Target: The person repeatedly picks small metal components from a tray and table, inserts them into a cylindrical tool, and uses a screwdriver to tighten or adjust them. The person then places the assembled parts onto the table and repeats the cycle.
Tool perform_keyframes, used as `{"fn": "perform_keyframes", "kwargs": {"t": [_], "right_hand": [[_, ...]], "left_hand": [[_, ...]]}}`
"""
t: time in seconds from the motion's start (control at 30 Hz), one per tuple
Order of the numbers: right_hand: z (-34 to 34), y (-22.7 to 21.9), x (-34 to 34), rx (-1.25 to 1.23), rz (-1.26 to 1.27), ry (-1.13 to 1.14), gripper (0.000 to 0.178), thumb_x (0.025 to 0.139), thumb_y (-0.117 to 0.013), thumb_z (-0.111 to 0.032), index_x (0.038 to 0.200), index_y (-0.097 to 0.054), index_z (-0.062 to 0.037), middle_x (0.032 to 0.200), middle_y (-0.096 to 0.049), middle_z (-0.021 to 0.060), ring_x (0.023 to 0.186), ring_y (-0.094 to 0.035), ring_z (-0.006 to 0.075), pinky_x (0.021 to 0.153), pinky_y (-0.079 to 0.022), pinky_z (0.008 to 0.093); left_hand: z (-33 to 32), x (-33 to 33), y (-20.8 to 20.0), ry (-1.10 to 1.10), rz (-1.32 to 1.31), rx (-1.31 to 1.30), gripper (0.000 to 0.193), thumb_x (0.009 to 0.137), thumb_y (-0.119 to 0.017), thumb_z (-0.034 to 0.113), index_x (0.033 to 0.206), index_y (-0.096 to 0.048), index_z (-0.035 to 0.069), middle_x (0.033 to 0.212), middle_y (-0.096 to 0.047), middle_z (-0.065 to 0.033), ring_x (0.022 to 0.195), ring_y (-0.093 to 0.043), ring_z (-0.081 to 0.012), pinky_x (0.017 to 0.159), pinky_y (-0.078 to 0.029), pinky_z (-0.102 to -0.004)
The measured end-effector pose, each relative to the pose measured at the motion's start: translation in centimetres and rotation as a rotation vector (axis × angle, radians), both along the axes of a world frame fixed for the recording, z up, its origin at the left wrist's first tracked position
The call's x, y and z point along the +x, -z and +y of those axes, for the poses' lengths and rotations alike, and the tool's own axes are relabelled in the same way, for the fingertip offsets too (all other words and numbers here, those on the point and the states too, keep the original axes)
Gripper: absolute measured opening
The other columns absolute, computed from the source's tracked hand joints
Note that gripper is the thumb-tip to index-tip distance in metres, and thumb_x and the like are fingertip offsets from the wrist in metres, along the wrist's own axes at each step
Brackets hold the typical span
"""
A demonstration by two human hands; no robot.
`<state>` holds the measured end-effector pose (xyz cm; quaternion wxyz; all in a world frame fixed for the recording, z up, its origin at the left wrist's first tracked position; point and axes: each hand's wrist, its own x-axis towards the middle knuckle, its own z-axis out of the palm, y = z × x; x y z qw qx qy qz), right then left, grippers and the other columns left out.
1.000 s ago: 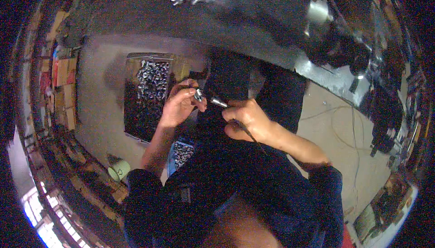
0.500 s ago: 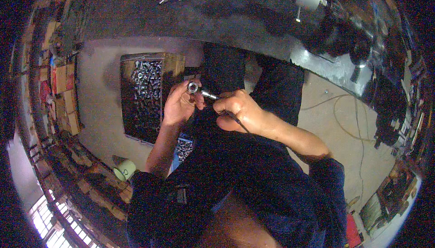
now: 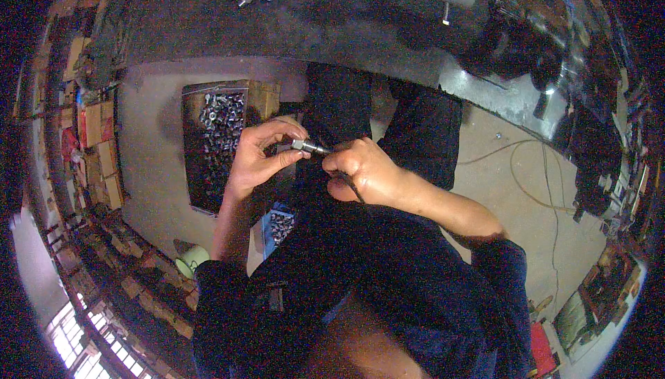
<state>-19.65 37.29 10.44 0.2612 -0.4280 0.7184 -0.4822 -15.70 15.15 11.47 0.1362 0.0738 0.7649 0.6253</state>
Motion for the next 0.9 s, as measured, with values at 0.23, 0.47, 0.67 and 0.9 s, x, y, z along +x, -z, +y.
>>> {"fn": "perform_keyframes", "kwargs": {"t": [0.23,0.47,0.67,0.9], "right_hand": [[-0.1,0.4,0.2,-0.072,-0.014,0.043,0.018,0.059,-0.065,-0.011,0.061,-0.049,-0.0033,0.058,-0.051,0.0148,0.060,-0.057,0.0345,0.052,-0.043,0.0421],[1.5,-0.5,0.1,-0.199,0.078,0.038,0.021,0.057,-0.063,-0.008,0.058,-0.042,-0.0057,0.058,-0.046,0.0112,0.057,-0.052,0.0331,0.046,-0.040,0.0413],[1.4,-2.7,0.4,-0.322,0.196,0.051,0.027,0.051,-0.063,-0.008,0.052,-0.036,-0.0073,0.057,-0.041,0.0106,0.052,-0.050,0.0285,0.039,-0.037,0.0401],[1.1,-2.2,0.0,-0.232,0.047,0.022,0.025,0.056,-0.063,-0.008,0.054,-0.038,-0.0055,0.056,-0.041,0.0121,0.051,-0.047,0.0314,0.044,-0.039,0.0429]], "left_hand": [[1.9,0.7,-0.1,-0.156,-0.255,0.279,0.026,0.078,-0.066,0.004,0.101,-0.054,0.000,0.084,-0.059,-0.0054,0.073,-0.059,-0.0131,0.068,-0.048,-0.0269],[0.4,-0.2,1.5,-0.357,0.204,-0.541,0.024,0.064,-0.068,0.002,0.086,-0.061,0.006,0.065,-0.059,-0.0062,0.052,-0.056,-0.0124,0.051,-0.044,-0.0261],[0.1,0.2,2.6,-0.354,0.288,-0.685,0.031,0.059,-0.069,0.003,0.088,-0.062,0.010,0.066,-0.060,-0.0078,0.051,-0.057,-0.0208,0.051,-0.045,-0.0313],[0.5,0.1,2.1,-0.299,0.381,-0.786,0.031,0.057,-0.069,0.004,0.088,-0.062,0.010,0.065,-0.060,-0.0074,0.056,-0.059,-0.0218,0.051,-0.045,-0.0332]]}}
